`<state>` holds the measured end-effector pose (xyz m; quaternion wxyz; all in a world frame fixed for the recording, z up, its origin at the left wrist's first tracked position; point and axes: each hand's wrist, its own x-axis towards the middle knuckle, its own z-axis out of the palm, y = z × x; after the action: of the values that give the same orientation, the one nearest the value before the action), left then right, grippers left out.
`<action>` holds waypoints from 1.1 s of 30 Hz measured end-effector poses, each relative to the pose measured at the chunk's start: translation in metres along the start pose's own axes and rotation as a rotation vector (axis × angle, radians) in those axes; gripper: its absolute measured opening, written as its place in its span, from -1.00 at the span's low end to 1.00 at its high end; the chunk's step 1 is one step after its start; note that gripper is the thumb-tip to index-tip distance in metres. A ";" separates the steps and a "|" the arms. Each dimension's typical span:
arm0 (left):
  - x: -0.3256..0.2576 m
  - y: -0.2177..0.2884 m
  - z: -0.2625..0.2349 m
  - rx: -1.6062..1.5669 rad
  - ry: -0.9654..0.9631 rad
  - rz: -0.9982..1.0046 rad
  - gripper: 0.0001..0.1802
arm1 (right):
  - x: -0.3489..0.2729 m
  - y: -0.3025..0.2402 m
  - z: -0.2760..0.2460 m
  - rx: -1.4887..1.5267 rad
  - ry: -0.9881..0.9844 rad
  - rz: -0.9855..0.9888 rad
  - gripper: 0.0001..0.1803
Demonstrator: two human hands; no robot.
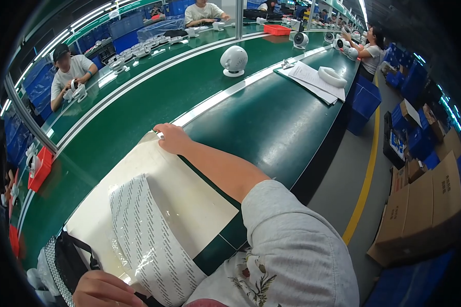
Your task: Applying small black adhesive rubber pads to the bottom of white light fixture bases at an assembly line.
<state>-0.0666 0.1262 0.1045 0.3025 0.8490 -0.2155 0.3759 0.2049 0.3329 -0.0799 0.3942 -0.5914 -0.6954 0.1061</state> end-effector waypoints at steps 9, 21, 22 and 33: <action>-0.010 0.004 0.015 -0.086 0.194 -0.088 -0.72 | 0.000 0.001 0.003 0.003 0.014 -0.019 -0.58; -0.024 0.004 0.013 -0.240 0.195 -0.329 -0.61 | 0.004 0.006 0.012 0.024 0.001 -0.014 -0.58; -0.022 0.002 0.010 -0.219 0.205 -0.348 -0.61 | 0.005 0.005 0.014 0.018 0.008 -0.024 -0.57; -0.033 0.017 -0.001 0.067 0.162 -0.015 -0.91 | 0.006 0.010 0.016 0.046 -0.019 -0.048 -0.58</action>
<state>-0.0979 0.1191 0.0860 0.2929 0.8270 -0.1713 0.4483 0.2014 0.3462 -0.0944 0.4032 -0.5646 -0.7105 0.1182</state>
